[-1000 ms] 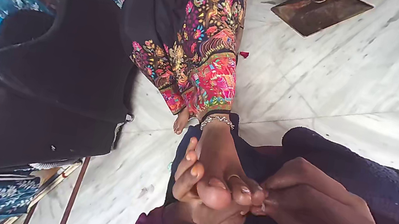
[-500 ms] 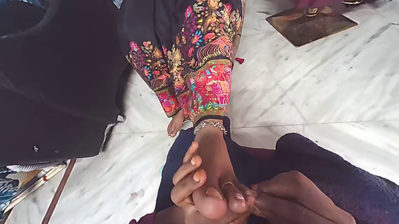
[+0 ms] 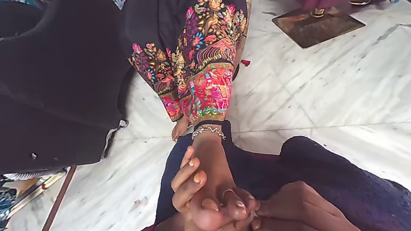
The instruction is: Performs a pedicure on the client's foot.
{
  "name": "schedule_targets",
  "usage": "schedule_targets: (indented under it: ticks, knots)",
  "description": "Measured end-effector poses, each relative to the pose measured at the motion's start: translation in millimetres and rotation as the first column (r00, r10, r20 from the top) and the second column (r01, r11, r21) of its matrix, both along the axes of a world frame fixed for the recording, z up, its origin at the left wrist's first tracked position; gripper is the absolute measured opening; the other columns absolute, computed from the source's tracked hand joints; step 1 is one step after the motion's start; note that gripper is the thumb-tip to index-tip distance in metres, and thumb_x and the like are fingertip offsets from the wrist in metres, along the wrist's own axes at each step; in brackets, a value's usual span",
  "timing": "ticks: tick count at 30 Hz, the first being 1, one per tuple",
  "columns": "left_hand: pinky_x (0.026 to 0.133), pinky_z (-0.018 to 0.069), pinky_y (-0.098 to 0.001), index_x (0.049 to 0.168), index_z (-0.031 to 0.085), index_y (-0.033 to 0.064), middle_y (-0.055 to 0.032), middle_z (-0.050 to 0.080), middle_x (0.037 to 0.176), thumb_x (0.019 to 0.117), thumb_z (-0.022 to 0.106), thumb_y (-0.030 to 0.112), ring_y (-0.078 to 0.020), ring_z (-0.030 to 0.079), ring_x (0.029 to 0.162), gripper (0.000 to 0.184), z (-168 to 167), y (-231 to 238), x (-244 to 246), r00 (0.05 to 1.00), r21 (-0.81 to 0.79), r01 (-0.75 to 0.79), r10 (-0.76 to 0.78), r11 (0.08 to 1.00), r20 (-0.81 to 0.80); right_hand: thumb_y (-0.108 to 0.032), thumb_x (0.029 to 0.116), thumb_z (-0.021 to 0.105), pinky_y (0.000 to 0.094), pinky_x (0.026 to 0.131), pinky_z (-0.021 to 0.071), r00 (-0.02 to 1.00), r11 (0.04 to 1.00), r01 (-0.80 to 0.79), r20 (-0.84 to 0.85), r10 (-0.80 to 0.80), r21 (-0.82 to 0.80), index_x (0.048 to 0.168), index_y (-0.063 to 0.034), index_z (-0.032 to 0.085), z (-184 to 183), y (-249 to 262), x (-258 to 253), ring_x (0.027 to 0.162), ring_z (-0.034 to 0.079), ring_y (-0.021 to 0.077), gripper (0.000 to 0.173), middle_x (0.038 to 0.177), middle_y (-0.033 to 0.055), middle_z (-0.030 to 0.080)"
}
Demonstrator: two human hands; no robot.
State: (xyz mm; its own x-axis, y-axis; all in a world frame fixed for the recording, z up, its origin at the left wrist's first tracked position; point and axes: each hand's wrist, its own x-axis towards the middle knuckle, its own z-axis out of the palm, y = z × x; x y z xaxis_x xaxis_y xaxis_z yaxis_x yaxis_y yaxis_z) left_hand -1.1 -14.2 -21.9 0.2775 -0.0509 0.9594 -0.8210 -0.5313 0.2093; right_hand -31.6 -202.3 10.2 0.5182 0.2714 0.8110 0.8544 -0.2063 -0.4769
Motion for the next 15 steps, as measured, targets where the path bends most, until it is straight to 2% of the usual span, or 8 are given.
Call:
schedule_targets:
  ticks: [3,5,7,9,12,15]
  knots:
    - [0.123,0.028,-0.0495,0.132,0.059,0.0345,0.0168,0.045,0.152,0.0956,0.066,0.042,-0.014,0.036,0.148,0.038,-7,6,2,0.997,-0.075,0.072,-0.072,0.995,0.004,-0.011,0.101,0.063,0.0212,0.091,0.0509,1.0,1.0,0.013,-0.008,-0.013,0.006,0.1,-0.0095,0.069,-1,5,2,0.098,0.066,0.0096,0.007,0.101,0.0028,0.071]
    - [0.124,0.0278,-0.0483,0.132,0.057,0.0335,0.0165,0.046,0.15,0.0958,0.066,0.041,-0.0134,0.037,0.147,0.038,-7,9,3,0.995,-0.082,0.098,-0.098,0.992,0.005,-0.016,0.1012,0.065,0.0171,0.089,0.0543,0.989,0.997,0.006,-0.148,0.006,0.077,0.101,-0.0102,0.068,-1,12,1,0.098,0.067,0.0046,0.006,0.1,-0.0003,0.072]
    - [0.123,0.028,-0.046,0.13,0.058,0.0313,0.0153,0.046,0.15,0.0965,0.065,0.041,-0.0128,0.037,0.147,0.036,-7,14,1,0.994,-0.06,0.111,-0.112,0.992,-0.016,-0.018,0.0968,0.071,0.0142,0.085,0.0573,0.949,0.975,-0.007,-0.306,0.076,0.22,0.103,-0.0107,0.071,-2,19,-3,0.096,0.069,0.0007,0.009,0.099,-0.0034,0.073]
    - [0.123,0.029,-0.0435,0.131,0.057,0.0292,0.0135,0.046,0.149,0.0969,0.065,0.042,-0.0126,0.038,0.146,0.037,-7,15,0,0.99,-0.051,0.134,-0.136,0.99,-0.033,-0.02,0.0953,0.073,0.0132,0.084,0.0569,0.918,0.96,0.002,-0.382,0.109,0.279,0.103,-0.013,0.073,0,22,-6,0.095,0.068,-0.0011,0.01,0.098,-0.0065,0.073]
    - [0.121,0.0319,-0.0403,0.127,0.058,0.0264,0.0112,0.049,0.146,0.0962,0.067,0.042,-0.0126,0.041,0.143,0.035,-8,14,-1,0.982,-0.077,0.179,-0.182,0.981,-0.038,-0.024,0.0946,0.073,0.0118,0.083,0.0546,0.909,0.958,0.041,-0.409,0.082,0.283,0.098,-0.0157,0.074,2,29,-8,0.094,0.065,-0.0026,0.009,0.095,-0.0088,0.07]
    - [0.12,0.0325,-0.0381,0.126,0.059,0.0278,0.0121,0.048,0.146,0.0965,0.067,0.039,-0.0117,0.04,0.143,0.032,-7,16,-1,0.982,-0.076,0.183,-0.186,0.98,-0.042,-0.029,0.098,0.069,0.0121,0.084,0.0531,0.95,0.968,0.124,-0.307,-0.053,0.218,0.098,-0.0162,0.071,-4,37,-11,0.096,0.064,-0.0018,0.013,0.096,-0.0086,0.069]
